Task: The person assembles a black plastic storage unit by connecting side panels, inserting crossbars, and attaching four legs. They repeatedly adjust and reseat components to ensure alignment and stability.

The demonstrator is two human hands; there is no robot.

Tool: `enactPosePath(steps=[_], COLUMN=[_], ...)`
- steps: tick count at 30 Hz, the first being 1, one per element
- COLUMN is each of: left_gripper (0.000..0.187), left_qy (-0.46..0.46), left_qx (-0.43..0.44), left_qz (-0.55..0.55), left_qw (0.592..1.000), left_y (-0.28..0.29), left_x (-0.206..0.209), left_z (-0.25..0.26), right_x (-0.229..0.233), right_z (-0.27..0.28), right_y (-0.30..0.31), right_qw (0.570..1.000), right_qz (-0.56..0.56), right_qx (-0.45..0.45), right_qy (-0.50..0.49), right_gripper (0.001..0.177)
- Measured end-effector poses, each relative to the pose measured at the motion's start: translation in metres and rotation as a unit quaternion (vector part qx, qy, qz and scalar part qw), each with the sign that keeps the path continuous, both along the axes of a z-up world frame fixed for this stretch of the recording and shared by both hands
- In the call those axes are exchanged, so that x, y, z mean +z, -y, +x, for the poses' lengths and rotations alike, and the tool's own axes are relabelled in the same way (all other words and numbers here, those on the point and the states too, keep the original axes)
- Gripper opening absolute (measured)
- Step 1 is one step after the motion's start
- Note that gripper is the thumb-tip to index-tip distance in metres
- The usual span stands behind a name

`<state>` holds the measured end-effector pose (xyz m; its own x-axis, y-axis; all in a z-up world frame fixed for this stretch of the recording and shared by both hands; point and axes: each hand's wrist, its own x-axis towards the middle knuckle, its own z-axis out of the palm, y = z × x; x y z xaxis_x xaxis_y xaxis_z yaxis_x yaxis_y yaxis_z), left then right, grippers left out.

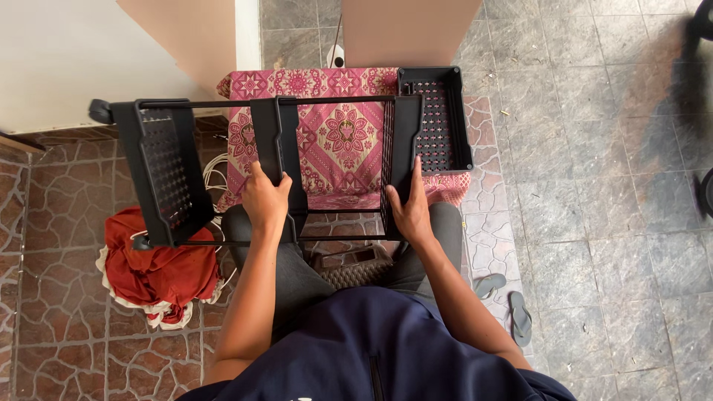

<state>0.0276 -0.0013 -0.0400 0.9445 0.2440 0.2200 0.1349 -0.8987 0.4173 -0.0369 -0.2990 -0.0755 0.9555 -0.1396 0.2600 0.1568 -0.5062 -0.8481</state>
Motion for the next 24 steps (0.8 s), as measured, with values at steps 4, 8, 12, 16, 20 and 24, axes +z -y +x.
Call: enactPosePath(steps=[4, 8, 12, 16, 20, 24], left_gripper=[0.055, 0.057, 0.071, 0.063, 0.059, 0.048], left_qy=[-0.005, -0.035, 0.141, 0.086, -0.057, -0.111], left_qx=[0.0, 0.011, -0.077, -0.33, -0.389, -0.409], left_qz=[-0.023, -0.023, 0.04, -0.022, -0.024, -0.007], left_qw=[1.0, 0.999, 0.986, 0.94, 0.919, 0.906], left_y=[-0.001, 0.006, 0.015, 0.031, 0.031, 0.026], left_x=[-0.007, -0.011, -0.01, -0.011, -0.021, -0.032], left_z=[0.01, 0.015, 0.003, -0.039, -0.068, -0.058], right_x=[-0.004, -0.008, -0.008, -0.001, 0.002, 0.007], right_z=[-0.018, -0.022, -0.01, 0.004, 0.014, 0.02], right_y=[-0.004, -0.005, -0.002, 0.002, 0.004, 0.006], right_qw=[0.996, 0.997, 0.998, 0.996, 0.986, 0.998], right_qz=[0.036, 0.007, 0.011, 0.029, 0.013, 0.0], right_qx=[-0.014, -0.044, -0.034, -0.028, -0.049, -0.031], right_qy=[-0.085, -0.059, -0.046, -0.075, -0.159, -0.046], right_gripper=[0.082, 0.079, 0.08, 0.08, 0.082, 0.076])
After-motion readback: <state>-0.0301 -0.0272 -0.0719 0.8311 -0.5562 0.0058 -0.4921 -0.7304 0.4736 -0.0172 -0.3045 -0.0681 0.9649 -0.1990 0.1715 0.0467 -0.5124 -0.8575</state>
